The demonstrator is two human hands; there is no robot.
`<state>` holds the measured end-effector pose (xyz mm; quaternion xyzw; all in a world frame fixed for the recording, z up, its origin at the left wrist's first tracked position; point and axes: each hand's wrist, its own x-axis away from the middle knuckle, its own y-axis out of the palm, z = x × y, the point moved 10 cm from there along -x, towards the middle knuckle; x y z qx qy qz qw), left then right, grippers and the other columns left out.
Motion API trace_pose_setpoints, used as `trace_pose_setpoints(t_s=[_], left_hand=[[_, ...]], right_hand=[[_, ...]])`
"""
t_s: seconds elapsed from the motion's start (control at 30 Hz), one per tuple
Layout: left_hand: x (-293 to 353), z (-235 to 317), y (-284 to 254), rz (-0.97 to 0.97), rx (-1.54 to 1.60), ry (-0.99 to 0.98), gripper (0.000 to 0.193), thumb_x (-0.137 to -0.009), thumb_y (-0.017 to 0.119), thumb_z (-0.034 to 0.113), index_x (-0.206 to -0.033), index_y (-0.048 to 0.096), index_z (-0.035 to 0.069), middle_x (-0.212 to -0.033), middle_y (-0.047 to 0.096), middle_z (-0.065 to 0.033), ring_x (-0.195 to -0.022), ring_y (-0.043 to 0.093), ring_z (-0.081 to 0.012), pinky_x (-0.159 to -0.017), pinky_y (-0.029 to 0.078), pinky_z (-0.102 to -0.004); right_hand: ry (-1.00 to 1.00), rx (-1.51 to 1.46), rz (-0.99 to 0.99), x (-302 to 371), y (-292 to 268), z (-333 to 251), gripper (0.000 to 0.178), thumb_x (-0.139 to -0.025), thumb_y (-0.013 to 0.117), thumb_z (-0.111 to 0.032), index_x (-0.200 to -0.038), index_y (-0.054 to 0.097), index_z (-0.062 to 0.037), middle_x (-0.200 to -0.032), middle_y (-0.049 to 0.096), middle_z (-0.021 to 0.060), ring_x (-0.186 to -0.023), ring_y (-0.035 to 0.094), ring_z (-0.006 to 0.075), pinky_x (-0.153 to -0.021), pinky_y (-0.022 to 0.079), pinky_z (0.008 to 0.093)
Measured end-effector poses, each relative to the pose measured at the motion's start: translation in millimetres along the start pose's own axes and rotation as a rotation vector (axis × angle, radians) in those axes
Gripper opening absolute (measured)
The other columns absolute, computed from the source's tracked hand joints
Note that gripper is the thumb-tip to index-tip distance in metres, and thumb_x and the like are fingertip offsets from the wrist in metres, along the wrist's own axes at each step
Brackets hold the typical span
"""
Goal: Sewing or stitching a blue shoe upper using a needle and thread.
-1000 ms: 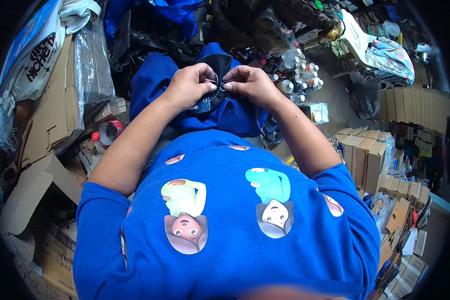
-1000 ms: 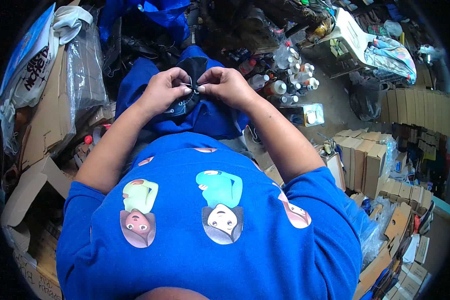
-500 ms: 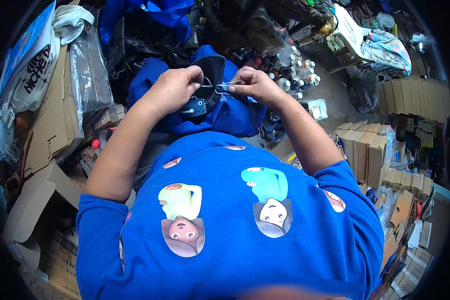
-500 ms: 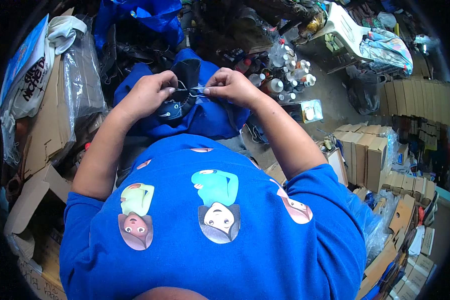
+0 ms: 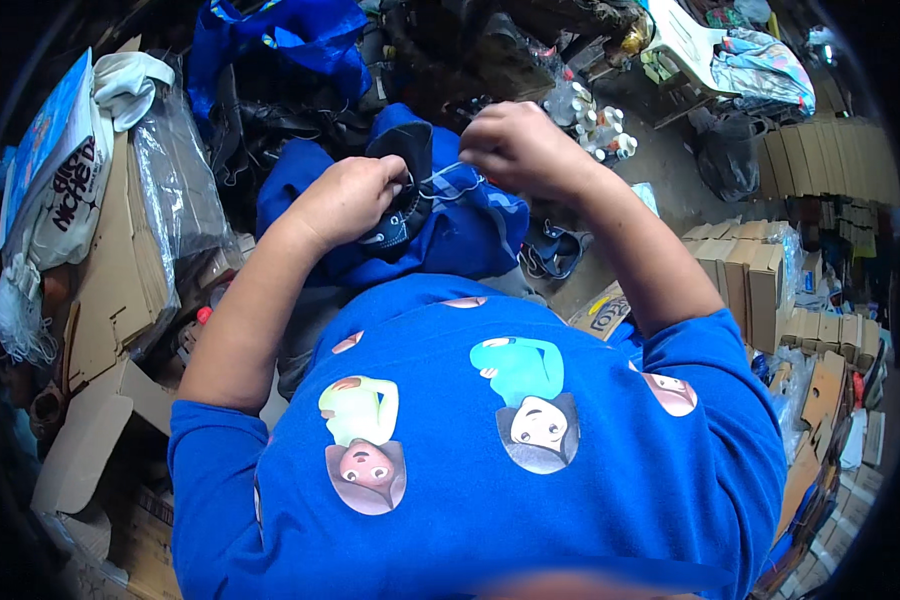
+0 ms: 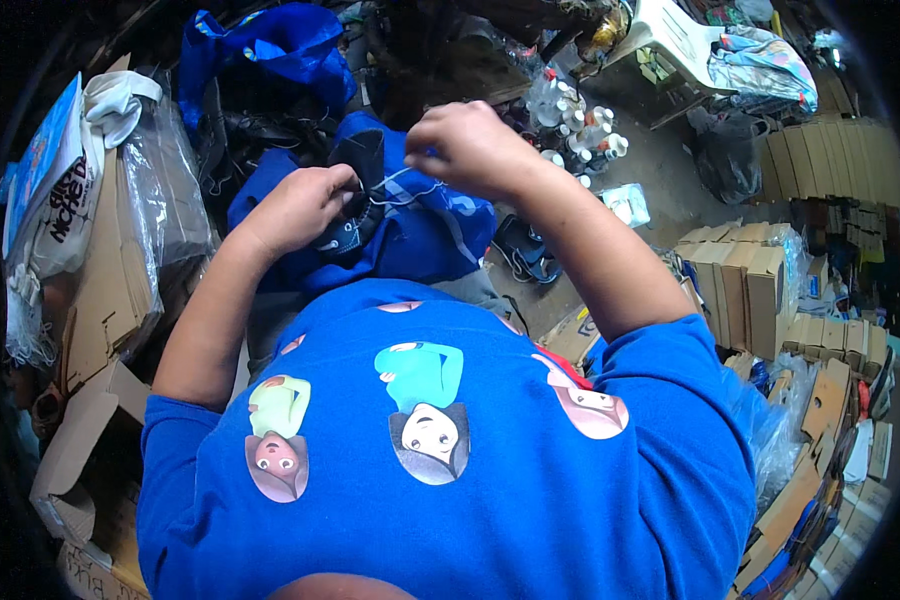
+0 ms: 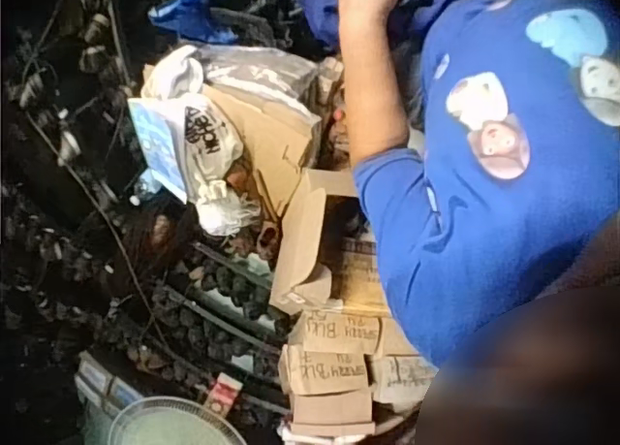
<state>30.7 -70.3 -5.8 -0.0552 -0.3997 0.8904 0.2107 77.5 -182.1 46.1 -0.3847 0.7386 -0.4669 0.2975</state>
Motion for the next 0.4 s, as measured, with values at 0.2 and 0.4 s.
trace_pose_setpoints(t_s=[0.2,0.4], left_hand=[[1,3,-3,0.034,-0.062,0.08,0.007,-0.083,0.054,0.009,-0.089,0.055,0.004,-0.081,0.062,-0.0188,-0.081,0.06,-0.0385,-0.07,0.047,-0.0472],[30,5,-17,0.049,-0.252,0.143,0.012,-0.08,0.055,0.004,-0.092,0.053,0.006,-0.084,0.061,-0.0114,-0.089,0.06,-0.0293,-0.081,0.042,-0.0427]], right_hand=[[-0.097,0.271,-0.277,-13,46,-36,0.004,-0.082,0.057,-0.016,-0.082,0.057,-0.0121,-0.074,0.061,0.0026,-0.085,0.06,0.0232,-0.083,0.04,0.0371],[-0.162,0.134,-0.17,-1,43,-18,0.016,-0.075,0.063,-0.012,-0.091,0.058,-0.0132,-0.078,0.064,0.0023,-0.084,0.06,0.0236,-0.083,0.04,0.0374]])
